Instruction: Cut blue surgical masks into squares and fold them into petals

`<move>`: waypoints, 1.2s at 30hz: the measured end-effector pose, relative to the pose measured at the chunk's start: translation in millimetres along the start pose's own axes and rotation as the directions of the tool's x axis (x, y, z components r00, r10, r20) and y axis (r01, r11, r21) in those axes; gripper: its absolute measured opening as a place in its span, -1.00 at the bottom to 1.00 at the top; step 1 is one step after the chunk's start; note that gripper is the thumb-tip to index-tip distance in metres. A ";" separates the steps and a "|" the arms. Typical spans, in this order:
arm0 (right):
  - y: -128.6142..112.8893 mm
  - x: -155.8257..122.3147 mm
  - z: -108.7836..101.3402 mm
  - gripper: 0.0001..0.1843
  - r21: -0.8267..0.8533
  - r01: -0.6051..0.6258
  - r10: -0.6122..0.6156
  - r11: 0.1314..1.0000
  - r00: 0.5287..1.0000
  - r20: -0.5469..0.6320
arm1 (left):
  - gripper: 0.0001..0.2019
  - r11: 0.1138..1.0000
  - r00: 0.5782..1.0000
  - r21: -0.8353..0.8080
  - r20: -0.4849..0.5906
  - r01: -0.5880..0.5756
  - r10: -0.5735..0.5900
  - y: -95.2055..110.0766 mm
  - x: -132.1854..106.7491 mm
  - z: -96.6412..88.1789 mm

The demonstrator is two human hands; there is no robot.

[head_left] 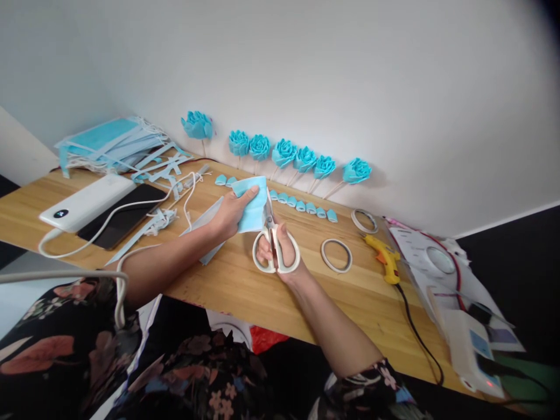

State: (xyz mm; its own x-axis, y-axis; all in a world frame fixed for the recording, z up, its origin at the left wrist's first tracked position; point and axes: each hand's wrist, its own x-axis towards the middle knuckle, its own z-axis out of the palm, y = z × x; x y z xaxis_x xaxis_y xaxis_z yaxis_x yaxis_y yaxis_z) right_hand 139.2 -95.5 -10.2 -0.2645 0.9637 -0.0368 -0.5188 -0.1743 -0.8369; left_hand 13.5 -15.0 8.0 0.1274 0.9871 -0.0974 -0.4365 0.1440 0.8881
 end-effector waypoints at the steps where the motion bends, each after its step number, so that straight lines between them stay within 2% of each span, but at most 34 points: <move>1: -0.1 0.4 -0.8 -0.30 -0.002 0.001 -0.001 1.000 1.000 0.016 | -0.64 1.000 1.000 -0.007 0.016 -0.008 0.008 0.6 0.2 -0.3; 5: -1.9 0.3 -1.7 -0.30 -0.046 -0.001 0.004 0.999 0.998 0.064 | -0.64 0.999 0.998 -0.031 0.050 -0.030 0.031 1.4 0.8 -1.1; 13: -2.3 -2.5 -1.1 -0.34 -0.051 -0.013 0.018 0.999 0.995 0.098 | -0.65 0.997 0.998 -0.055 -0.029 -0.056 0.054 4.9 4.4 -2.0; 18: -2.7 -1.5 -0.6 -0.31 -0.078 -0.012 0.017 0.997 0.998 0.067 | -0.64 0.999 0.998 -0.036 0.049 -0.025 0.027 4.0 2.2 -1.5; 27: -7.0 0.0 -2.8 -0.30 -0.056 0.015 -0.012 0.998 0.999 0.053 | -0.60 0.996 0.995 0.078 0.096 0.032 -0.039 -1.7 -0.9 -3.9; 36: -6.2 0.3 -6.7 -0.24 -0.092 0.029 -0.022 0.995 0.997 0.075 | -0.61 0.998 0.996 0.064 0.088 0.027 -0.032 -3.4 1.6 -4.5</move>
State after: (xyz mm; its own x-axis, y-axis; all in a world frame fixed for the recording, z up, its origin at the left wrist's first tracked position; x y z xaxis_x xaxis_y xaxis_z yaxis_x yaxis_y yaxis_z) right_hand 147.8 -92.7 -8.7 -0.3138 0.9492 0.0227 -0.4490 -0.1273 -0.8844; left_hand 11.2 -13.6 2.7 0.2196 0.9718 -0.0860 -0.3750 0.1654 0.9122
